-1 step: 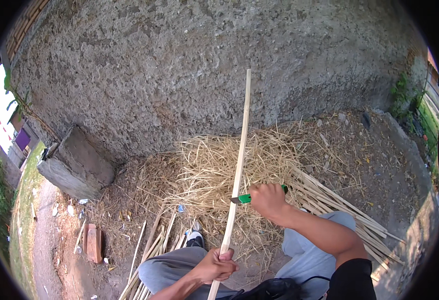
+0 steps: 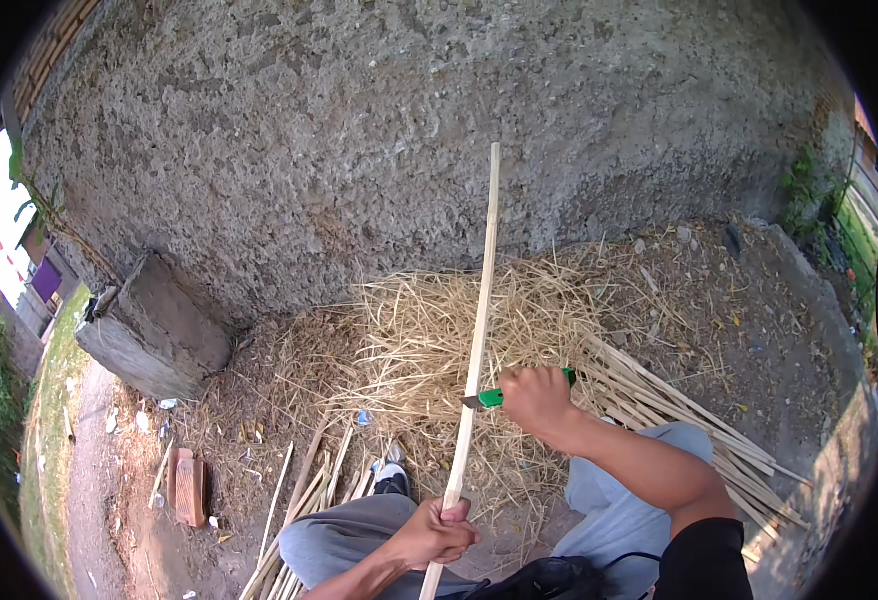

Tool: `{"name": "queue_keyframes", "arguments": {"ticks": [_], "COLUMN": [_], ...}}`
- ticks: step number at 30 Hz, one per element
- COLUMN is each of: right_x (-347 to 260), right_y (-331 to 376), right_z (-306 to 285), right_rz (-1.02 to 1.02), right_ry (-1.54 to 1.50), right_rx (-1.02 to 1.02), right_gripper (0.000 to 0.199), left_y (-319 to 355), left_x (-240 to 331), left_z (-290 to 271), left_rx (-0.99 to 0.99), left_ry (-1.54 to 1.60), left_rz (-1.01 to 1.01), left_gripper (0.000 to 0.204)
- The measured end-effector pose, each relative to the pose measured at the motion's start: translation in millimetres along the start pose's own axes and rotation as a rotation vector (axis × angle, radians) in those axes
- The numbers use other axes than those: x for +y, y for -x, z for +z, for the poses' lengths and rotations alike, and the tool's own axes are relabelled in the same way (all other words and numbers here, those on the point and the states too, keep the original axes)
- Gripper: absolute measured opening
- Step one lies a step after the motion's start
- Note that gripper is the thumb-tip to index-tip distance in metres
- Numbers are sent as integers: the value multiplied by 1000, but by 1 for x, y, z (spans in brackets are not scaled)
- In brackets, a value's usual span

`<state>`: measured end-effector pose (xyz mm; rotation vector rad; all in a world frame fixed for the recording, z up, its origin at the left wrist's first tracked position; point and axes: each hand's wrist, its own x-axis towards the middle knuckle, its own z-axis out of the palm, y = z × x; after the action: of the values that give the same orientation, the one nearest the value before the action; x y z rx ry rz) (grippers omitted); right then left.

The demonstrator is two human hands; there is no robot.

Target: The person holds a wooden strip and shaves it down with a utility knife, turning it over to slice away layers.

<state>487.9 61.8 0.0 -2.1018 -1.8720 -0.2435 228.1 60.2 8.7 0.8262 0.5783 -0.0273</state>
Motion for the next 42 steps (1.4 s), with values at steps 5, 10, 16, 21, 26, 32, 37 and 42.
{"name": "queue_keyframes", "arguments": {"ticks": [5,10,16,21,26,32,37,42], "right_x": [7,34,110,154,143,119,61,26], "right_y": [-16,-47,-69,-59,-67,-68,-38,-23], "right_z": [12,18,31,39,34,16,-12,-17], "right_rz": [-46,236,409,503,521,705,396,255], "right_ry": [99,47,192,260,179,-292,-44,-32], "right_rx": [148,-3,3,89,-11,-93,-152,-167], "right_gripper": [8,13,16,18,16,16,15,11], "left_y": [8,13,36,43,44,38,35,26], "left_x": [10,2,-26,-29,-24,-14,-25,-31], "left_z": [2,1,3,-3,-6,1,-14,-17], "left_rx": [-2,-73,51,-44,52,146,165,251], "left_ry": [-1,116,13,191,32,-204,-237,-459], "left_rz": [2,-97,-54,-186,-86,-17,89,215], "left_gripper": [45,47,38,39,37,32,11,17]}}
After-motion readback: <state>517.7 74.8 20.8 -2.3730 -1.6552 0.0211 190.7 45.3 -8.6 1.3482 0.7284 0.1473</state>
